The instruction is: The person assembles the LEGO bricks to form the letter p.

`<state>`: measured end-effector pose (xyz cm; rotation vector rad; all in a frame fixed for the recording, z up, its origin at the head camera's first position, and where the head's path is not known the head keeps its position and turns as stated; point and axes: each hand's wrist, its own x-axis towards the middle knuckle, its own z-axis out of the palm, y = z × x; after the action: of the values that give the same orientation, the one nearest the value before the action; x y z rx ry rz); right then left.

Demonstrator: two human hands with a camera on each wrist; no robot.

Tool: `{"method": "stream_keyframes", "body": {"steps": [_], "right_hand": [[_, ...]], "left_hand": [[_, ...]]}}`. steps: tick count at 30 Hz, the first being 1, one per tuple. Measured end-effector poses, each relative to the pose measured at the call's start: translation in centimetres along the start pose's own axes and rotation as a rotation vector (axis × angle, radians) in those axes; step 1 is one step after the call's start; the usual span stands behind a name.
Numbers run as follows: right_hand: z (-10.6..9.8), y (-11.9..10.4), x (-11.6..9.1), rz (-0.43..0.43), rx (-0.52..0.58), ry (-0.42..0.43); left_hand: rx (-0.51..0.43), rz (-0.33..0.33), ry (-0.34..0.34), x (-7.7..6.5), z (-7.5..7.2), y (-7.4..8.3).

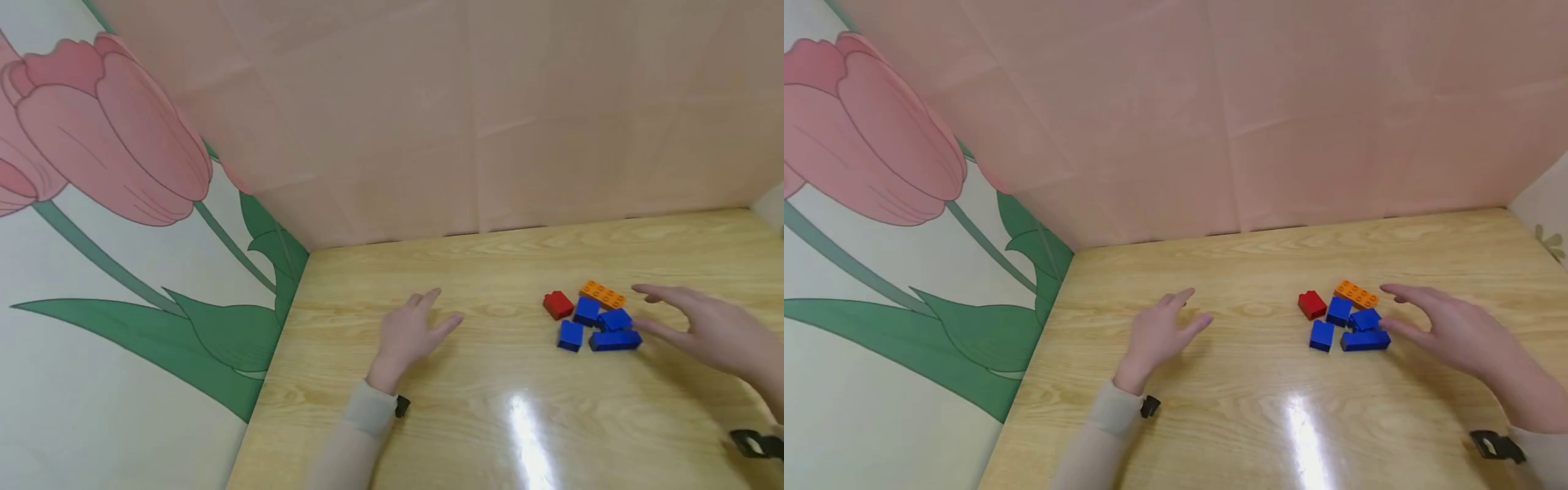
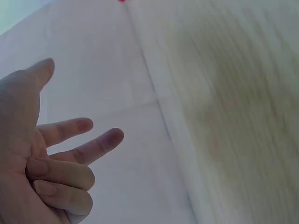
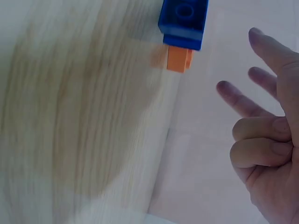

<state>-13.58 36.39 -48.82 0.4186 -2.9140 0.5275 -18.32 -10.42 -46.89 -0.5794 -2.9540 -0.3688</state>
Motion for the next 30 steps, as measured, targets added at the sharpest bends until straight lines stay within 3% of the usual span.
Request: {"method": "stream_keyframes", "body": {"steps": [6,16,30], "right_hand": [[0.7,-0.2,0.4,-0.029,-0.009,-0.033],[0.9,0.8,0.8,-0.097,0.007,0.013],[1.9,2.2,1.5,-0.205,0.052,-0.012]], "left_hand": [[-0.012,0.019,-0.019,0.2,0.9,1.8],[0.028,0.086,-0.034,0.7,2.7,5.3],[0.009,0.136,-0.204,2.0,5.2,10.9]]}}
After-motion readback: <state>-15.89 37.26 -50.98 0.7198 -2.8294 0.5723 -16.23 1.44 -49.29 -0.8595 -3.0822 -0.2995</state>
